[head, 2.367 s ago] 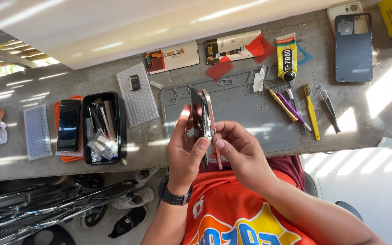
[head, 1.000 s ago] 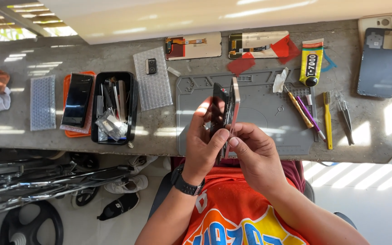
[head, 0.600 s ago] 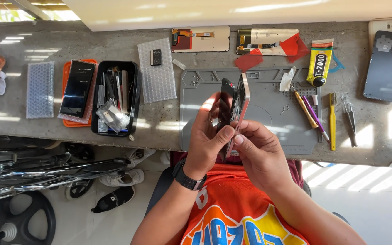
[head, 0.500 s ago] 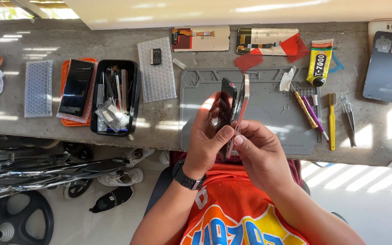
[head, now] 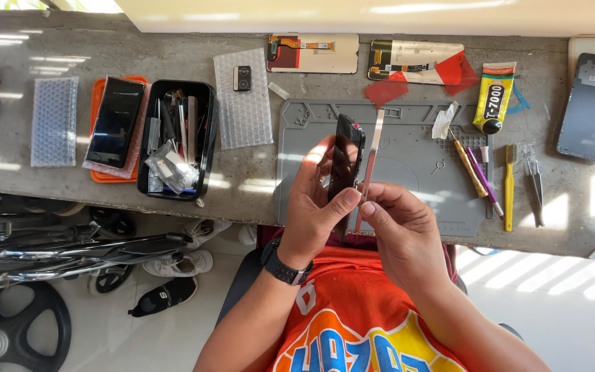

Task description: Removing protective plastic films from smartphone components and chassis on a repair bench using a thin metal tool.

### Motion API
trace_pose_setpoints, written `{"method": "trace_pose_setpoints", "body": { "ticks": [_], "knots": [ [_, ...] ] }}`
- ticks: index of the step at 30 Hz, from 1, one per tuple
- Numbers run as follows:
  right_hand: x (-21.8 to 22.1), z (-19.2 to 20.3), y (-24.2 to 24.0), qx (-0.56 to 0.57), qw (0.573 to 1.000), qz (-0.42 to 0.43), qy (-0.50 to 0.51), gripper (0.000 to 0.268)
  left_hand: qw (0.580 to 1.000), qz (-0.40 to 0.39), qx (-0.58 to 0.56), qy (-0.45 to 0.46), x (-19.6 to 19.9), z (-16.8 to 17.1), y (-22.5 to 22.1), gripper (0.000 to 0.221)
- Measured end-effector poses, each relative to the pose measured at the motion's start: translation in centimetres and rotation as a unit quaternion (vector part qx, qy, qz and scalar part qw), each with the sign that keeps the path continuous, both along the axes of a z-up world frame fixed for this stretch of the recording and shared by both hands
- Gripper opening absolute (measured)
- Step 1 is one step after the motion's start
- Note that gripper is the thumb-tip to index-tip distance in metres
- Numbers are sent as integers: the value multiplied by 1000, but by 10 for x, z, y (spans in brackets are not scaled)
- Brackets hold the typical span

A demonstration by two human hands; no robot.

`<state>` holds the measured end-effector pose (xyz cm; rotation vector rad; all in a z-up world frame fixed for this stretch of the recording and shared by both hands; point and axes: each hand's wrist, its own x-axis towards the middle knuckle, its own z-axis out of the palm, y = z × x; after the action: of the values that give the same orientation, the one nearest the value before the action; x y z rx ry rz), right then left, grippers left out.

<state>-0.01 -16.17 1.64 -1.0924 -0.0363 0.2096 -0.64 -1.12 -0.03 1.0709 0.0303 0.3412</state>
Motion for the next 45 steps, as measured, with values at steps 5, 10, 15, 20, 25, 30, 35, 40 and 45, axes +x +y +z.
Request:
{"method": "trace_pose_setpoints", "body": {
  "ticks": [5,10,15,20,25,30,35,40,45],
  "knots": [
    [4,-3,-1,-20,1000,3,-10,24,1000,4,-9,-9,2,-10,-2,96],
    [2,4,4,-6,1000,3,0,23,1000,22,11,-14,2,-22,-2,99],
    [1,-11,-2,0,1000,-2,-4,20,999,34,10,-20,4,-31,-5,104],
    [2,9,2,-18,1000,-9,-14,17,999,37,18,-25,3,-25,-6,104],
    [2,22,4,-38,999,-7,-30,16,998,45,32,-28,3,-24,-7,103],
    [2,28,4,-47,999,-3,-27,17,999,37,29,-26,2,-22,-8,101],
    [4,26,3,-50,998,3,-27,17,999,31,25,-27,2,-24,-6,102],
    [7,20,-2,-80,996,18,-28,18,998,38,40,-23,2,-20,-7,102],
    [10,25,-4,-128,991,26,-40,17,999,34,27,-28,2,-22,-7,102]
  ]
}}
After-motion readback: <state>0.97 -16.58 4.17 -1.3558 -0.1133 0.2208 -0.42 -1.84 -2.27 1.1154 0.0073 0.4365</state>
